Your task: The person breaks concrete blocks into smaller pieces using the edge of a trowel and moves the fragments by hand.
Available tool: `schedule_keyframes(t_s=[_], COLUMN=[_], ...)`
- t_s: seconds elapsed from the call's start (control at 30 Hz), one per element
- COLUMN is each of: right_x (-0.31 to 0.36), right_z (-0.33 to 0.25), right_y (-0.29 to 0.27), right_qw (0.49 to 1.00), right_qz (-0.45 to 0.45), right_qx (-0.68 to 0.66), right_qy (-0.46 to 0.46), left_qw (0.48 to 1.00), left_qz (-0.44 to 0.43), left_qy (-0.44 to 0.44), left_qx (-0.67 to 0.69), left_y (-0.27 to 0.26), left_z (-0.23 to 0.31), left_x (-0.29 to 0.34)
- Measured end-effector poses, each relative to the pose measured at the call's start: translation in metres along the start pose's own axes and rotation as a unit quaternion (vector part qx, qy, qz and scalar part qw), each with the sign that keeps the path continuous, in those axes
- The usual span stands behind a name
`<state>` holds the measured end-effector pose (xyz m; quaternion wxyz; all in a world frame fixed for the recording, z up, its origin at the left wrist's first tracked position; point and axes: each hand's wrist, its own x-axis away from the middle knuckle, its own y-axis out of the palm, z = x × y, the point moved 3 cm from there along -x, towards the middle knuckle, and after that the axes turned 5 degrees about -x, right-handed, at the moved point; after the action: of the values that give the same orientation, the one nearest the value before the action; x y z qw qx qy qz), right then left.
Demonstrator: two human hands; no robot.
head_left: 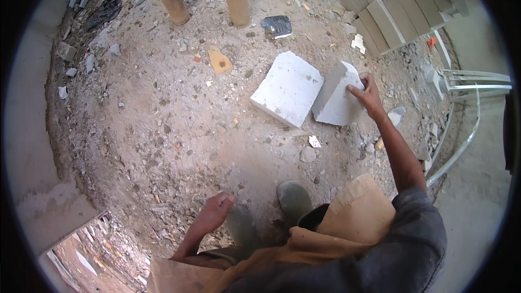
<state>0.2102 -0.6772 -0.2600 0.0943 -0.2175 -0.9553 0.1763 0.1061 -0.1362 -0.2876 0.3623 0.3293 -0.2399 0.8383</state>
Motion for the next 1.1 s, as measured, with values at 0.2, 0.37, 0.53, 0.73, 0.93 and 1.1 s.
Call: schedule_keyframes(t_s=[0.2,0.37,0.53,0.73,0.93,1.1], right_x=[0.004,0.057,0.117,0.155,0.134,0.013], right_z=[-0.028,-0.047,-0.124,-0.156,-0.252,-0.391], right_y=[-0.005,0.0,0.072,0.169,0.333,0.403], right_qw=[0.952,0.925,0.746,0.625,0.491,0.694], right_qz=[-0.225,-0.236,-0.394,-0.66,-0.725,-0.264], right_qx=[0.205,0.295,0.482,0.358,0.249,0.232], right_qy=[0.024,-0.015,-0.236,-0.213,-0.414,-0.628], left_qw=[0.997,0.995,0.992,0.92,0.88,0.926], left_qz=[0.003,-0.011,-0.055,-0.295,-0.406,-0.309], left_qy=[0.058,0.061,0.087,0.235,0.239,0.217], left_qx=[-0.046,-0.078,-0.078,-0.103,-0.056,-0.023], left_y=[-0.007,-0.012,-0.006,0.018,0.026,0.007], left_z=[0.013,0.03,0.026,0.052,0.053,0.062], left_x=[0.005,0.007,0.018,0.049,0.055,0.053])
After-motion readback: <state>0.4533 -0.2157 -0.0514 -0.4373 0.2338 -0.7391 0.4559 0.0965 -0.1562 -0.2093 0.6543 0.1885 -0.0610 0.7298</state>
